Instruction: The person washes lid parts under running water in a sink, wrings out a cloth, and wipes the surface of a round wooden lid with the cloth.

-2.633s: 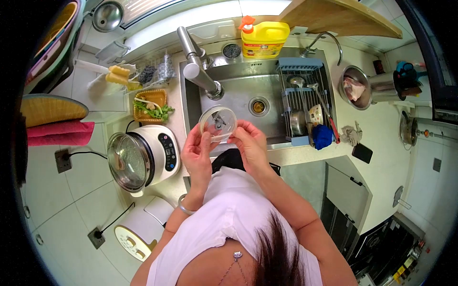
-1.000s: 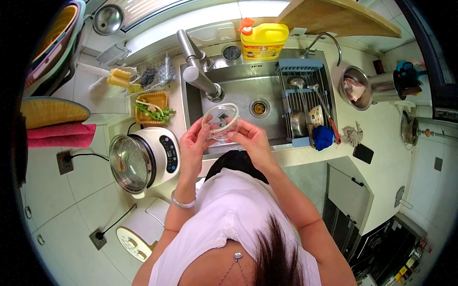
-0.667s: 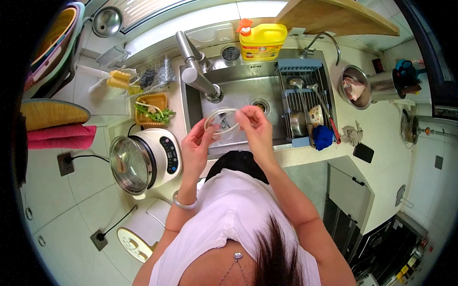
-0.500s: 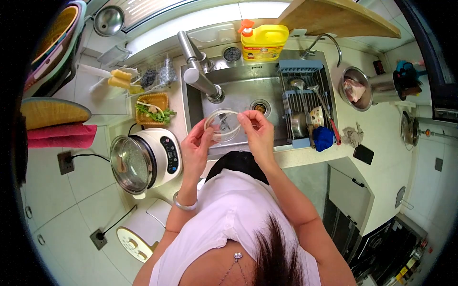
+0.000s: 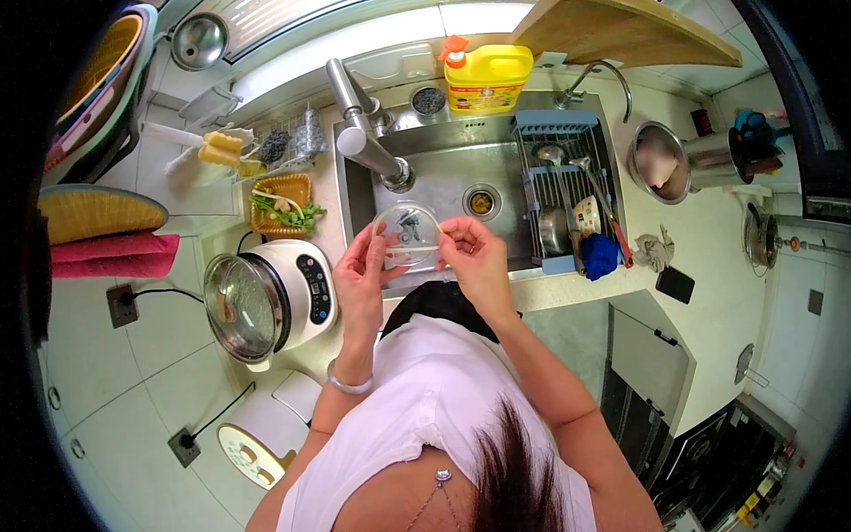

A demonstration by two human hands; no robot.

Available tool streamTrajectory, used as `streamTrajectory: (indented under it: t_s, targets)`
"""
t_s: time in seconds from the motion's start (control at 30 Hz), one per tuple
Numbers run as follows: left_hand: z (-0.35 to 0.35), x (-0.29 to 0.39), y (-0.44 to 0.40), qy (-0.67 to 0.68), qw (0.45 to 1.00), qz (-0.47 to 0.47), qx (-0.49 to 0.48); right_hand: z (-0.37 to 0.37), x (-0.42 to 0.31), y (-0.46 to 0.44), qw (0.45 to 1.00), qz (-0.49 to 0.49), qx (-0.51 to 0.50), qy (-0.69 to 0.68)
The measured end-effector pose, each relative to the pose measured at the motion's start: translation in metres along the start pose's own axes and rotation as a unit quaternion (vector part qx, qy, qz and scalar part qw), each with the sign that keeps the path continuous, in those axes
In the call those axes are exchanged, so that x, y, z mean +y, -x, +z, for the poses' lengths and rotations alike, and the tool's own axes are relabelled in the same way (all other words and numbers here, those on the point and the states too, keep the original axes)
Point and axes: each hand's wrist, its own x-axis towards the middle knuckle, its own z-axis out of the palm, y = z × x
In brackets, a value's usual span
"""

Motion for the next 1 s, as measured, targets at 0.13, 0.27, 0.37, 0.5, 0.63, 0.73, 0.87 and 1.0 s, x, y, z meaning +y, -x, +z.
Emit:
streamTrajectory:
  t_s: [0.13,0.27,0.37,0.5,0.63,0.73,0.87,1.0]
  targets:
    - [0.003,-0.006,0.001,0.008,1.0,0.006,0.017,0.001,0.006,0.004,0.998,0.038,0.008,-0.048]
    - [0.008,-0.008,0.003,0.026,0.999,0.012,0.037,0.008,0.011,0.008,0.992,0.089,0.013,-0.091]
    - [0.011,-0.008,0.006,0.054,0.997,0.008,0.045,0.016,0.007,0.008,0.981,0.114,0.05,-0.149]
    - [0.021,-0.007,0.01,0.093,0.993,0.008,0.069,0.018,0.009,0.009,0.962,0.149,0.049,-0.223]
    - [0.028,-0.007,0.013,0.107,0.991,0.022,0.072,0.022,0.006,0.011,0.956,0.15,0.058,-0.244]
    - [0.029,-0.011,0.012,0.092,0.993,0.038,0.07,0.022,0.002,0.01,0.945,0.168,0.059,-0.275]
    - [0.028,-0.014,0.011,0.095,0.993,0.049,0.054,0.018,0.006,0.007,0.943,0.172,0.051,-0.282]
    - [0.027,-0.015,0.01,0.102,0.992,0.055,0.05,0.02,0.003,0.006,0.941,0.178,0.047,-0.285]
